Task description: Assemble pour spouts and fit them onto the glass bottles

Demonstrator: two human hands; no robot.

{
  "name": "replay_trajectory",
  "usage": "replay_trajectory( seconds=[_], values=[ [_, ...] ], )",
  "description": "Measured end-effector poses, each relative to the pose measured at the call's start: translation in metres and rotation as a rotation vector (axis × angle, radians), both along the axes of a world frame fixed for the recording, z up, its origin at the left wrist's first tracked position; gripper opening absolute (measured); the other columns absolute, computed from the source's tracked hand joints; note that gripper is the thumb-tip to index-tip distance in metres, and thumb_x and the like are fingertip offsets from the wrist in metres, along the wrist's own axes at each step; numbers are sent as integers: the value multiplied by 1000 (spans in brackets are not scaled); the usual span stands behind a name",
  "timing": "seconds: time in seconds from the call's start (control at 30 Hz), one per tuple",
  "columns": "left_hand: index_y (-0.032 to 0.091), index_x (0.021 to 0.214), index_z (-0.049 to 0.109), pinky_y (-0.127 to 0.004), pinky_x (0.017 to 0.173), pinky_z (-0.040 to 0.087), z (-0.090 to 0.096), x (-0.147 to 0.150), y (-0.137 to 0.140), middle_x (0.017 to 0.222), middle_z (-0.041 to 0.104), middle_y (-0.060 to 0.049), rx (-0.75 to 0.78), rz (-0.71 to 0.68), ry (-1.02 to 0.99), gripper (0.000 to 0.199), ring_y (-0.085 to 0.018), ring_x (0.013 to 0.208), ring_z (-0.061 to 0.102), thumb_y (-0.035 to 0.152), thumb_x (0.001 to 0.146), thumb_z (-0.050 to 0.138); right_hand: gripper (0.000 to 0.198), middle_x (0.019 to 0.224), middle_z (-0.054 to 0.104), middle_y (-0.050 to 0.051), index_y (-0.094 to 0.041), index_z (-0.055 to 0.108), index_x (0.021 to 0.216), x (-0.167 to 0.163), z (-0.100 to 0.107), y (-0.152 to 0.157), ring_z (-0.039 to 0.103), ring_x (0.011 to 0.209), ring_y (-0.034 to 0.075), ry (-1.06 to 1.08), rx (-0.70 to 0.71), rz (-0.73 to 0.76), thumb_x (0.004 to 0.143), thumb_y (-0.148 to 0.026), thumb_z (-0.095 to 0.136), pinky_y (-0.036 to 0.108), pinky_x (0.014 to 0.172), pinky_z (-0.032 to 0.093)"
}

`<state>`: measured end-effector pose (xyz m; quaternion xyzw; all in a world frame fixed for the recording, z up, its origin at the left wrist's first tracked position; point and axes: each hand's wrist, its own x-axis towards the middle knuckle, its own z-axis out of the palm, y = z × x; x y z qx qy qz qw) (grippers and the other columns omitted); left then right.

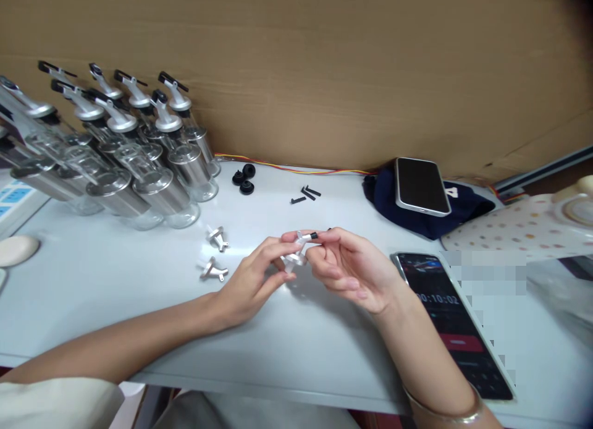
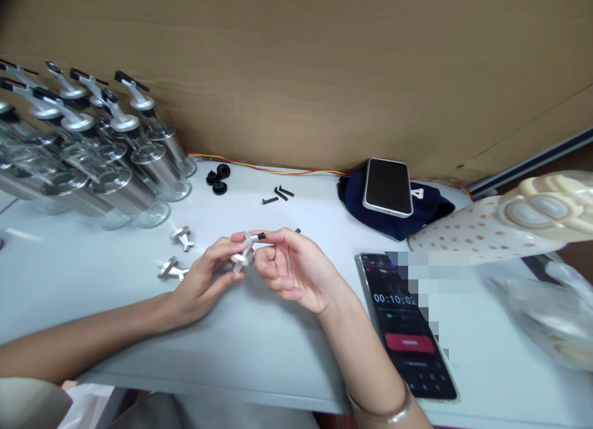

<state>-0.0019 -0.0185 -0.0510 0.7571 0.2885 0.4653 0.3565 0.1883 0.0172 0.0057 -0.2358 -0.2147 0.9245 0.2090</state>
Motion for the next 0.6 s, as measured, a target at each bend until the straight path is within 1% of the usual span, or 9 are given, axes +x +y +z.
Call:
replay_trajectory(
  seconds=[0.07, 0.1, 0.17, 0.23, 0.27, 0.4, 0.6],
  values=[
    [36, 134, 42, -28, 78, 52, 1, 0, 0, 120, 54, -5, 22, -12, 9, 46, -12, 81, 59, 15, 94, 51, 31, 45, 48, -3, -13, 54, 56, 0, -1, 0, 26, 26, 2, 18, 25, 19, 82, -28, 46, 11, 22, 22],
    [36, 134, 41, -28, 78, 52, 1, 0, 0, 119, 54, -5, 37, -16, 8, 46, -11, 78, 58, 15, 94, 50, 30, 45, 48, -3, -13, 57, 59, 0, -1, 0, 27, 26, 3, 20, 35, 10, 82, -28, 45, 11, 22, 23],
    [36, 134, 41, -28, 77, 52, 2, 0, 0, 118, 55, -5, 61, -16, 8, 46, -11, 78, 58, 16, 95, 50, 25, 45, 50, -4, -12, 62, 73, -1, 0, -2, 26, 26, 4, 11, 49, -35, 82, -25, 44, 11, 22, 23],
    [36, 135, 41, -29, 77, 52, 2, 0, 1, 117, 55, -5, 74, -9, 9, 45, -12, 80, 58, 18, 95, 51, 23, 46, 51, -5, -13, 63, 85, -3, 2, -3, 24, 26, 4, -12, 50, -73, 81, -23, 43, 11, 23, 24],
    [36, 135, 41, -29, 77, 52, 2, 0, 1, 116, 55, -5, 78, -6, 9, 45, -13, 81, 59, 18, 95, 51, 23, 46, 51, -5, -13, 63, 88, -3, 3, -4, 24, 27, 4, -22, 50, -82, 81, -22, 43, 11, 23, 24],
    [36, 134, 41, -28, 75, 53, 2, 0, 1, 113, 56, -5, 83, -4, -2, 44, -12, 79, 59, 19, 95, 52, 24, 47, 49, -6, -11, 63, 93, -5, 6, -5, 25, 28, 4, -36, 39, -93, 81, -22, 45, 11, 23, 24],
    [35, 133, 43, -27, 76, 53, 0, -1, 0, 119, 57, -6, 65, 6, -9, 44, -14, 90, 60, 17, 94, 53, 20, 50, 47, -6, -13, 62, 92, -5, 6, -5, 29, 30, 4, -27, 50, -112, 82, -20, 46, 12, 25, 27]
  ],
)
